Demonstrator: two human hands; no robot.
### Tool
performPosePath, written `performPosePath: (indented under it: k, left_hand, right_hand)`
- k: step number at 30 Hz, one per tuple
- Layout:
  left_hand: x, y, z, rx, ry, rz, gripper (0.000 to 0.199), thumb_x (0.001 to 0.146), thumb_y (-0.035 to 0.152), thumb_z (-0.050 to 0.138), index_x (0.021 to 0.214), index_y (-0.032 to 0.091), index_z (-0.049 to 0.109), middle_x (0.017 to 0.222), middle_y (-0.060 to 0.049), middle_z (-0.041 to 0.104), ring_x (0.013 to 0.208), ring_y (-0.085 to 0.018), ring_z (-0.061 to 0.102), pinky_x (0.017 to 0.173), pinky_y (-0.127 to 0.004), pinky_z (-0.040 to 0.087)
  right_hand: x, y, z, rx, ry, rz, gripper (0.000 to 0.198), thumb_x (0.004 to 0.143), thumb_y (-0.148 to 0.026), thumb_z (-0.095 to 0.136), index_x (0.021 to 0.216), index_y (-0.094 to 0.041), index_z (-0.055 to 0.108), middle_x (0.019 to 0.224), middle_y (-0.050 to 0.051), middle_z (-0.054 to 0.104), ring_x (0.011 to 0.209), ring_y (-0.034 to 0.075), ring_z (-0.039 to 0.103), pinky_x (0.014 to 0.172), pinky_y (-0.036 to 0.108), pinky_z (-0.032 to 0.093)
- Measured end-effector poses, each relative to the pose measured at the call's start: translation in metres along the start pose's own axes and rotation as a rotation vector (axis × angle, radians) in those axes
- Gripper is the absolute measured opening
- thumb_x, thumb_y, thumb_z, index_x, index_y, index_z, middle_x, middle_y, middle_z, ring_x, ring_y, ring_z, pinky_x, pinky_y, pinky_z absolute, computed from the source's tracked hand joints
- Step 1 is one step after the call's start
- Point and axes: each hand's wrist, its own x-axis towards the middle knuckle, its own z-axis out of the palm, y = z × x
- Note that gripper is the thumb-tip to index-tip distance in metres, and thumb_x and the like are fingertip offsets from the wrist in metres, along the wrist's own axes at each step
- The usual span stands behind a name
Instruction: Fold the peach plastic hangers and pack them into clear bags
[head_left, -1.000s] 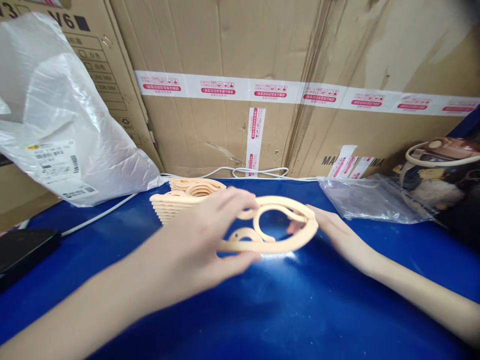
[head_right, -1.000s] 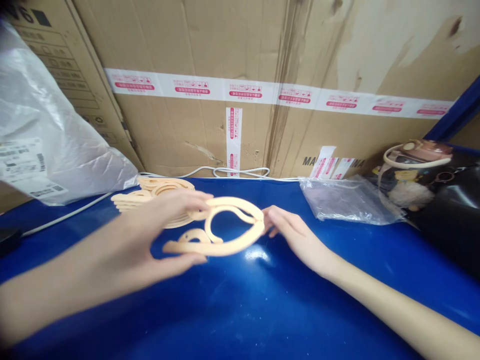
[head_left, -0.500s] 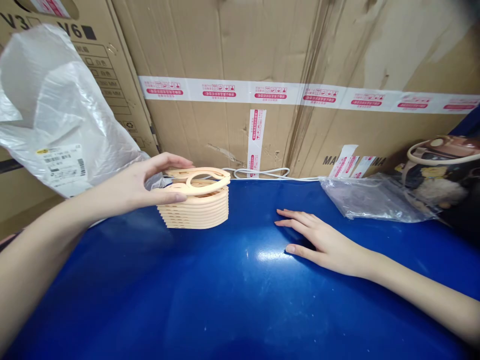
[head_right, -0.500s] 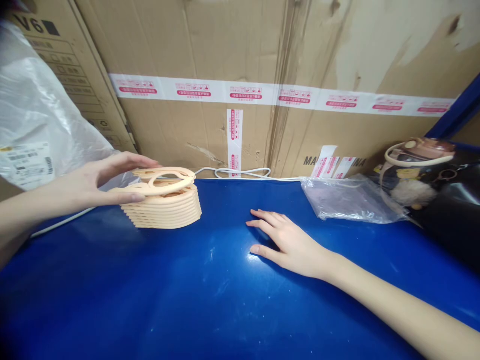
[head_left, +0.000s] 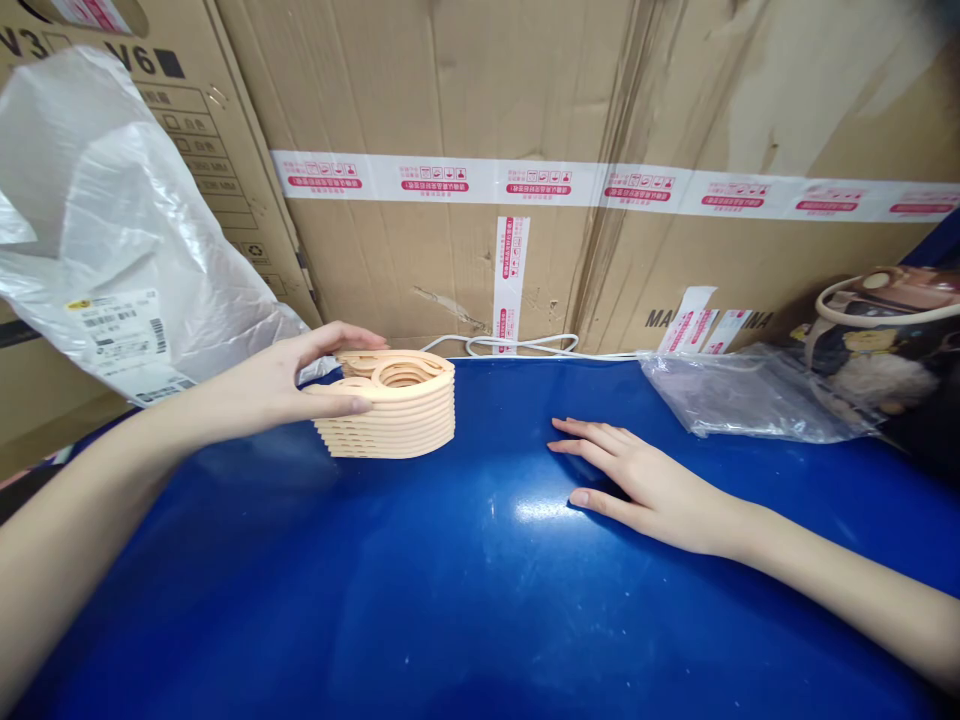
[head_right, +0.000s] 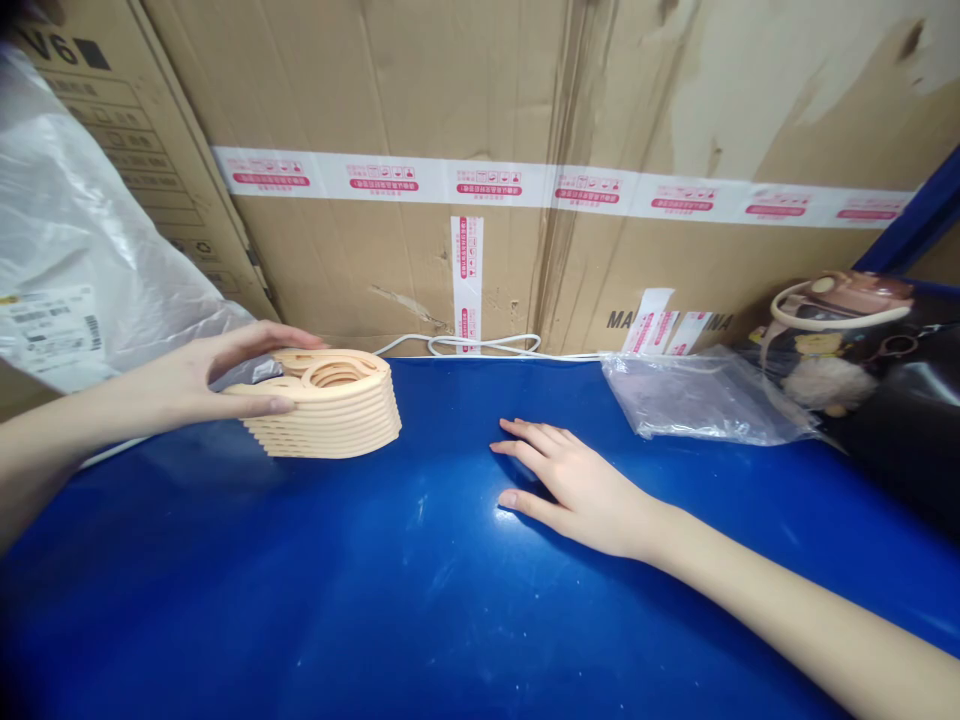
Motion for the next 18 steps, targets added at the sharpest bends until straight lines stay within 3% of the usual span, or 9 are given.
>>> performPosePath:
  k: [18]
  left_hand:
    - [0.0004, -0.0053, 0.0001, 0.012, -0.018, 0.018, 0.049, 0.082, 0.049, 0.058, 0.123, 0.022, 0.054, 0.125, -0.002, 0.06, 0.109, -0.022, 0.057, 0.089, -0.034, 0.047]
  right_hand:
    - [-0.0008, 0.0006, 0.0006, -0.002, -0.004, 0.009, 0.052, 0.093, -0.052, 0.044, 0.136, -0.024, 0.048, 0.149, 0.01, 0.039, 0.135, 0.029, 0.038, 0.107, 0.05, 0.035]
